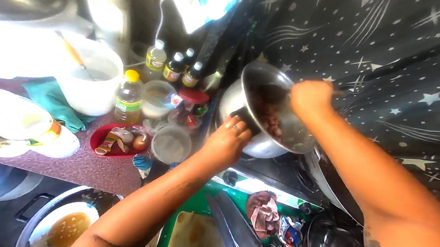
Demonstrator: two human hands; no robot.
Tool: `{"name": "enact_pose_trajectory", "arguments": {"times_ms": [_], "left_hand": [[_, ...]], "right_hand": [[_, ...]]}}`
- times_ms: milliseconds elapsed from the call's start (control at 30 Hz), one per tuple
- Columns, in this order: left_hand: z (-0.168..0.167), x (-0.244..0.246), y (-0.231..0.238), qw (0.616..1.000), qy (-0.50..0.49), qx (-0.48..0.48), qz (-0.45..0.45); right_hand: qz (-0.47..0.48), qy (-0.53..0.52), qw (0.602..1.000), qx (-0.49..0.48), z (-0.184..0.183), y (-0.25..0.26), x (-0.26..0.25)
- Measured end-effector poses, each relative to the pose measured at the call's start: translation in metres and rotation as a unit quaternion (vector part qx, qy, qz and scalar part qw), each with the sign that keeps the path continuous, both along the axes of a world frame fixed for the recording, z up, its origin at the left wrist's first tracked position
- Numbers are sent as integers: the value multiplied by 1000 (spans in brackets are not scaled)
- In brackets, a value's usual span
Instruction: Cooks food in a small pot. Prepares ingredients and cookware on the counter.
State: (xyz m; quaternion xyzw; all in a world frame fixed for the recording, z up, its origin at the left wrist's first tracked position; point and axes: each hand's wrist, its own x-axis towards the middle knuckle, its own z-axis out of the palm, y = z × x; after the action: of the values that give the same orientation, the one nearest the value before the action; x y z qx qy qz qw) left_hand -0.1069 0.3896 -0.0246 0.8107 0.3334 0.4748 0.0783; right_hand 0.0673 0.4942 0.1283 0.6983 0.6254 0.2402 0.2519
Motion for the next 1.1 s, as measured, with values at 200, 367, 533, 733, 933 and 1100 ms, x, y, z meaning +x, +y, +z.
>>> {"name": "enact_pose_trajectory", "arguments": {"times_ms": [200, 367, 533, 733, 933, 1100], "left_hand": [[-1, 3, 4, 1000, -1, 2, 3], [-5, 3, 4, 1000, -11, 6, 1], [-6, 3, 2, 999, 4, 25, 33], [-6, 10, -2, 995, 56, 30, 80], [-10, 13, 2, 996, 26, 55, 68], [-10, 15, 2, 997, -3, 49, 56]], "right_hand": [[-78, 44, 994, -57, -33, 37, 41], [32, 18, 988, -152, -7, -10, 10], [115, -8, 988, -99, 34, -7, 8], [34, -7, 998, -43, -14, 37, 49], [-57, -53, 976, -202, 2, -11, 73], [-70, 15, 967, -245, 8, -37, 59]]}}
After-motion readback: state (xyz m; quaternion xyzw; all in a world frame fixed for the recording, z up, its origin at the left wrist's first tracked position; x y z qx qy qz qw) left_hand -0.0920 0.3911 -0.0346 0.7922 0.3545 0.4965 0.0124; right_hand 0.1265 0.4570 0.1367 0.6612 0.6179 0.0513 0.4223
